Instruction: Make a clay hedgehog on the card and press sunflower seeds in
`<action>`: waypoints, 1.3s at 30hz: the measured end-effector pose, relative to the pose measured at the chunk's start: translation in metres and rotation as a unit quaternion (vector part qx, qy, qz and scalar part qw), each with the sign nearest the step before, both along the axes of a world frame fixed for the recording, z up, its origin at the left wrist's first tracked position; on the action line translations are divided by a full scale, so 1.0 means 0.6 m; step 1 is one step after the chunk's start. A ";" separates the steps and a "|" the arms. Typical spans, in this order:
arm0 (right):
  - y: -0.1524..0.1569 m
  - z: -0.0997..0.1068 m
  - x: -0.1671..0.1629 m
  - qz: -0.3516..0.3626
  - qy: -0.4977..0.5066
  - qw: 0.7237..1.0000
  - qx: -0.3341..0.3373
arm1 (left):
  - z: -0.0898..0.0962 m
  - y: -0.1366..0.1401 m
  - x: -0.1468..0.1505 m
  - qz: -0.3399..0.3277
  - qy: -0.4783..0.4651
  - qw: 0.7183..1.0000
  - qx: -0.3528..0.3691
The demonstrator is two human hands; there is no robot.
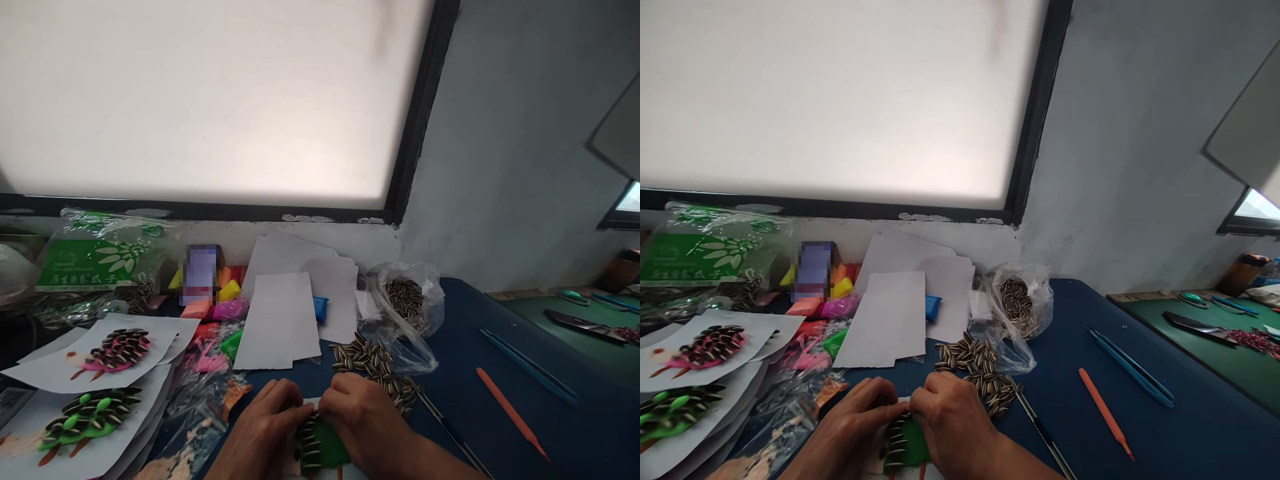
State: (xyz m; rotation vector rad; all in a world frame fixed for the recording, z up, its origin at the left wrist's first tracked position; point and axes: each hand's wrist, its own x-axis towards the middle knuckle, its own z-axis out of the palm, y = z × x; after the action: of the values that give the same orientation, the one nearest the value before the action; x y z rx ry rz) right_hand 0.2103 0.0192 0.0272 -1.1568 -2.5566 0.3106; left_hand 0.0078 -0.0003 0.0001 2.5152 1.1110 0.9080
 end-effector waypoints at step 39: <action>0.045 0.047 0.047 -0.109 -0.016 0.994 -0.025 | 0.004 -0.006 0.005 0.019 -0.031 0.999 0.025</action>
State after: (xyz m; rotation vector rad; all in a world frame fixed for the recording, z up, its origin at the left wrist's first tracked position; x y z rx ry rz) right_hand 0.2386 0.0463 0.0554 -1.4560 -2.4318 0.3057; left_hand 0.0109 -0.0037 0.0023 2.4939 1.1355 1.0292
